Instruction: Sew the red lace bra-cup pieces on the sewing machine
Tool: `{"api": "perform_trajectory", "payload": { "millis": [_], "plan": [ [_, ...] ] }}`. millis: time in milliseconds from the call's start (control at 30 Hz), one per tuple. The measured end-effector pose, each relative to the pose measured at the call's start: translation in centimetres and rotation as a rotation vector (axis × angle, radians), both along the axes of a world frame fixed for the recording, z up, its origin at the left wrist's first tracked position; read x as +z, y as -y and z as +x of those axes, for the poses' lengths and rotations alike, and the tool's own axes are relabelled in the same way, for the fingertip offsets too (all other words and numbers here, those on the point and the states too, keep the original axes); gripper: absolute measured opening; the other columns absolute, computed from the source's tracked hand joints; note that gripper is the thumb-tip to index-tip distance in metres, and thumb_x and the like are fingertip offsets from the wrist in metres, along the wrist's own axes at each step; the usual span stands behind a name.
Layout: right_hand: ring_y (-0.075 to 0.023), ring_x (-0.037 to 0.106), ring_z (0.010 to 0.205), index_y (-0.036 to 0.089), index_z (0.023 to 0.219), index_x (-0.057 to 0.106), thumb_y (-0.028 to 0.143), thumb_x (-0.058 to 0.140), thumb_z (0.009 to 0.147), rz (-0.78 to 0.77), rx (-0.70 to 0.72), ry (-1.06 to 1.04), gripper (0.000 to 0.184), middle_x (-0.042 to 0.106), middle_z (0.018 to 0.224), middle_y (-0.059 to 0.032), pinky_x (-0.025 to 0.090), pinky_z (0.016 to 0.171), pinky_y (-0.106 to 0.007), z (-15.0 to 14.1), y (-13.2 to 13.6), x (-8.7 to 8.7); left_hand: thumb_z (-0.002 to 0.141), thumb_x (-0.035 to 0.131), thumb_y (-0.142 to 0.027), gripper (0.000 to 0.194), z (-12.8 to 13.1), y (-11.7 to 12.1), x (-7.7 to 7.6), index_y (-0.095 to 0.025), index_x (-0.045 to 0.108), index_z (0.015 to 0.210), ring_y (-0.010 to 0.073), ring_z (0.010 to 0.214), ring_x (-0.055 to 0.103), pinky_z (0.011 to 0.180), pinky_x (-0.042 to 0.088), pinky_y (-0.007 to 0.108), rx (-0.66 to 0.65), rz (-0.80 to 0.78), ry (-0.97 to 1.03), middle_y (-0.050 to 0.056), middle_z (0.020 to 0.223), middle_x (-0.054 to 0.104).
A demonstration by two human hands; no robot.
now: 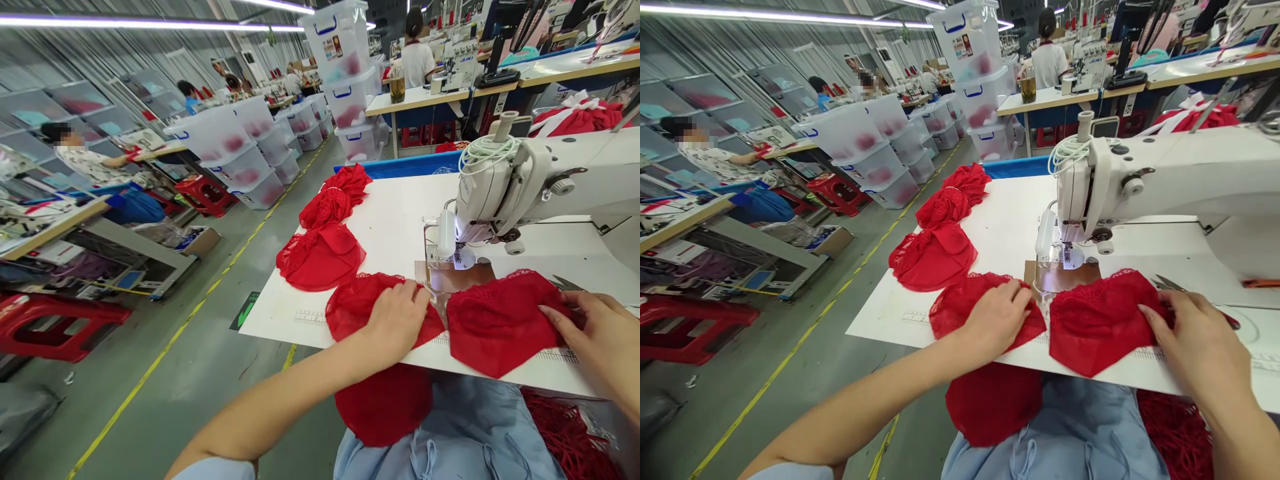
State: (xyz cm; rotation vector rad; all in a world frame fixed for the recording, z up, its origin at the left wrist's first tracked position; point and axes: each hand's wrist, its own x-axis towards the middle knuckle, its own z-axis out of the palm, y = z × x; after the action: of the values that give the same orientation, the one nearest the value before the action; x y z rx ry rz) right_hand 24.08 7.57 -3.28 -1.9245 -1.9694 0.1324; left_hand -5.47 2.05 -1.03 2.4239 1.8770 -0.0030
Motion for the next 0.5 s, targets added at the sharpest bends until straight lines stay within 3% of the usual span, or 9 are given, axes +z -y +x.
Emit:
{"api": "perform_trajectory", "payload": {
  "millis": [167, 300, 367, 500],
  "plan": [
    [-0.0313, 0.065, 0.076, 0.028, 0.084, 0.059, 0.061, 0.047, 0.072, 0.013, -0.069, -0.15, 0.038, 0.069, 0.105, -0.0149, 0.046, 0.065, -0.046, -1.0, 0.4, 1.2, 0.099, 0.044, -0.01, 0.022, 1.7, 0.8, -1.7, -0.015, 0.058, 0.117, 0.0264, 0.097, 0.06, 0.082, 0.053, 0.04, -0.018, 0.013, 0.1, 0.012, 0.109, 0.061],
    [-0.0297, 0.061, 0.063, 0.027, 0.089, 0.058, 0.058, 0.048, 0.063, -0.086, -0.172, -0.238, 0.041, 0.069, 0.081, -0.0102, 0.046, 0.07, -0.048, -0.8, 0.3, 1.7, 0.1, 0.045, -0.011, 0.023, 0.8, 0.4, -1.5, -0.016, 0.058, 0.118, 0.0255, 0.099, 0.06, 0.085, 0.054, 0.04, -0.078, 0.051, 0.213, 0.011, 0.11, 0.06],
    [-0.0327, 0.063, 0.068, 0.026, 0.1, 0.059, 0.06, 0.048, 0.067, -0.082, -0.209, -0.211, 0.049, 0.069, 0.081, -0.0103, 0.047, 0.069, -0.048, -0.6, 0.5, 1.5, 0.101, 0.042, -0.012, 0.022, -0.4, 0.3, -0.9, -0.016, 0.059, 0.115, 0.0247, 0.102, 0.06, 0.089, 0.054, 0.04, -0.08, 0.107, 0.3, 0.011, 0.111, 0.06],
    [-0.0371, 0.065, 0.101, 0.017, 0.124, 0.06, 0.056, 0.046, 0.084, 0.261, -0.07, -0.119, 0.058, 0.068, 0.111, -0.0197, 0.049, 0.08, -0.048, -0.9, 1.2, 0.9, 0.101, 0.04, -0.01, 0.023, -3.1, 0.8, -0.1, -0.017, 0.059, 0.112, 0.0223, 0.102, 0.06, 0.092, 0.054, 0.037, -0.008, 0.262, 0.405, 0.01, 0.111, 0.061]
  ]
}}
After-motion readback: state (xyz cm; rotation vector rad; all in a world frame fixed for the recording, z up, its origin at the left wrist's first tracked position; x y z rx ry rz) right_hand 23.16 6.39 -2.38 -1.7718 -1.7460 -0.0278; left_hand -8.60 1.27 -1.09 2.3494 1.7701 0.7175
